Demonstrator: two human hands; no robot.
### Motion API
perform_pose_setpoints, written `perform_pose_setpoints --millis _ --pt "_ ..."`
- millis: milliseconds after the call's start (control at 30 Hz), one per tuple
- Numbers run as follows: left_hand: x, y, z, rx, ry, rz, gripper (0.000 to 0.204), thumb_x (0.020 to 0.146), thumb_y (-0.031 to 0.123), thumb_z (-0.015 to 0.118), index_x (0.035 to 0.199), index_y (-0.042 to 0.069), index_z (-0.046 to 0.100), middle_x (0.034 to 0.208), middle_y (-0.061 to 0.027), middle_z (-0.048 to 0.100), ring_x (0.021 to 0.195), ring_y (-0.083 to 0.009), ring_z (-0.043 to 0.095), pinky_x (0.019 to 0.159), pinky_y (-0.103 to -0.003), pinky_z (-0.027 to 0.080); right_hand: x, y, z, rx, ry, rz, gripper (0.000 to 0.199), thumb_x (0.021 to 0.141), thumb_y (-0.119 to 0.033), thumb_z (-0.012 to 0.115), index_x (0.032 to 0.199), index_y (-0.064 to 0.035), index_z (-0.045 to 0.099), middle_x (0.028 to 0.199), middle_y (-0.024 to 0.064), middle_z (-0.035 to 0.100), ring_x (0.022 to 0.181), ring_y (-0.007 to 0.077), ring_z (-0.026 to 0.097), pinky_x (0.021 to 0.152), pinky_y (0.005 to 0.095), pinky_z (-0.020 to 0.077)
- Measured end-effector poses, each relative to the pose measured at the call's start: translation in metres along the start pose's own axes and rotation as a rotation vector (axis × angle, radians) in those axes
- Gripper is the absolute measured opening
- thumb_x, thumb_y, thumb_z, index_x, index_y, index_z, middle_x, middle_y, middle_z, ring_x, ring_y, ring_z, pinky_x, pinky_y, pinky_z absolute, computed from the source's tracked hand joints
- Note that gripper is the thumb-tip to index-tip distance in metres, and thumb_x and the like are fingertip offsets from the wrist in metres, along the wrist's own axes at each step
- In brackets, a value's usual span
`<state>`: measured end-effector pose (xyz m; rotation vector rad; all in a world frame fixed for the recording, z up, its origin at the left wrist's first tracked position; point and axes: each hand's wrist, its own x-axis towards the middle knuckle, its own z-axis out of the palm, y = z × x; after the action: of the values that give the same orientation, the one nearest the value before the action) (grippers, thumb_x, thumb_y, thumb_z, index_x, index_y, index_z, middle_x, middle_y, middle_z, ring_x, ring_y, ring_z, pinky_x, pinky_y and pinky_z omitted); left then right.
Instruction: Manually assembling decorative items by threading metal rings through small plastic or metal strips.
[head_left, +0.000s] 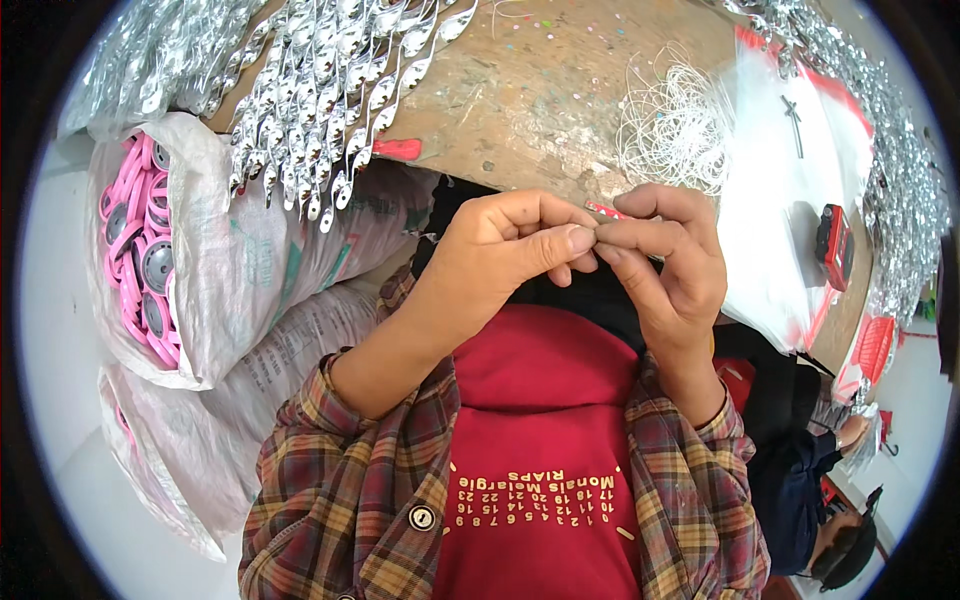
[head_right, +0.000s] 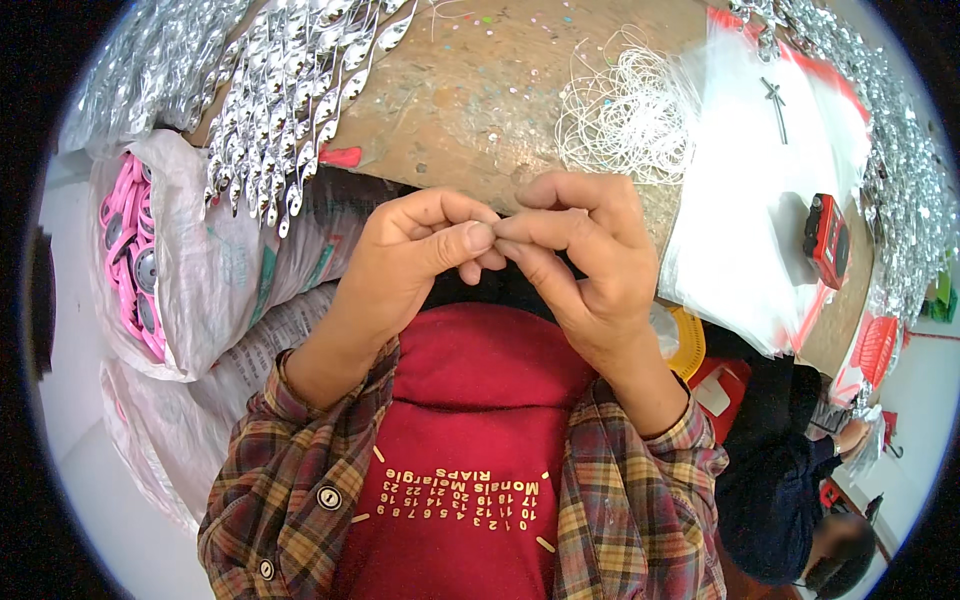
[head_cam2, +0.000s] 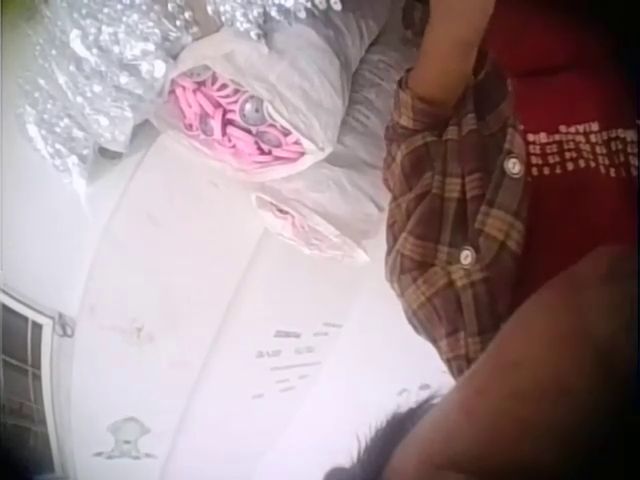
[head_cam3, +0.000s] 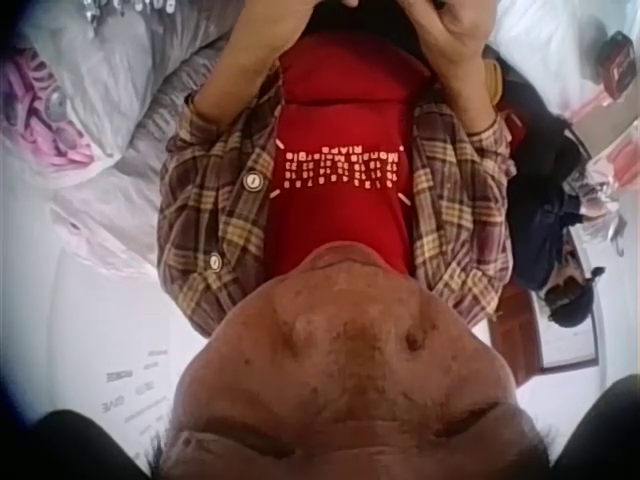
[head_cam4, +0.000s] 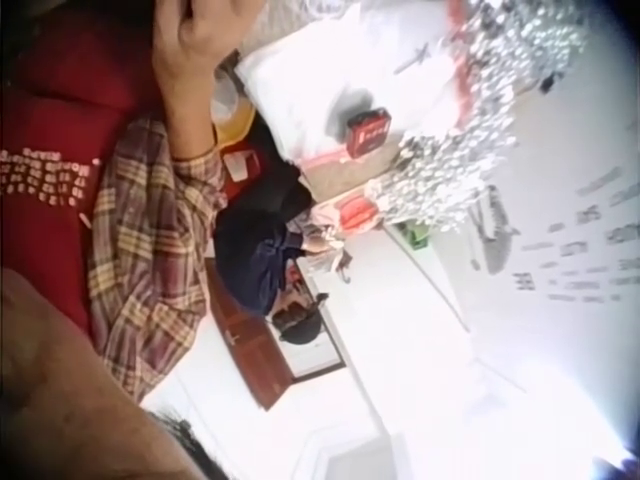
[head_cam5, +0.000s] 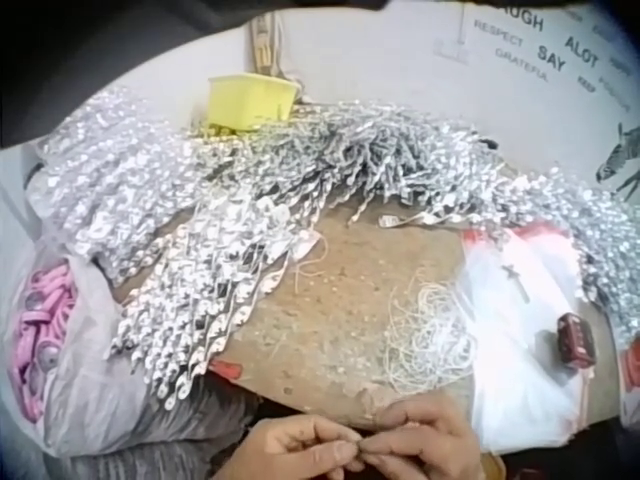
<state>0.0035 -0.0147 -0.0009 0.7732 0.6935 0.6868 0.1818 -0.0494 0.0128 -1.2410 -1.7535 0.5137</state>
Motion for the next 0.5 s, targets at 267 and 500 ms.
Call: perform_pose_setpoints --millis 267,500 --pt "-0.003 0.004 -0.001 -0.027 -0.031 0.025 0.013 0.085 0.011 0.061 0.091 0.0 0.061 0.082 -0.0045 0.062 0.072 -0.0083 0.057 0.063 -0.02 0.043 -0.005 0.014 0.004 0.087 0.038 0.152 0.016 0.072 -0.001 0.069 0.087 -0.0054 0.068 0.086 0.0083 0.062 0.079 0.0211 0.059 0.068 0.0294 0.0462" --pt "-0.002 0.003 0.002 0.032 0.042 0.059 0.012 0.085 0.009 0.061 0.092 0.0 0.06 0.082 -0.0043 0.062 0.072 -0.008 0.057 0.063 -0.019 0.043 -0.005 0.006 0.001 -0.02 -0.055 0.018 0.017 0.076 0.004 0.064 0.091 -0.002 0.064 0.089 0.0105 0.059 0.079 0.0195 0.058 0.067 0.0273 0.0462"
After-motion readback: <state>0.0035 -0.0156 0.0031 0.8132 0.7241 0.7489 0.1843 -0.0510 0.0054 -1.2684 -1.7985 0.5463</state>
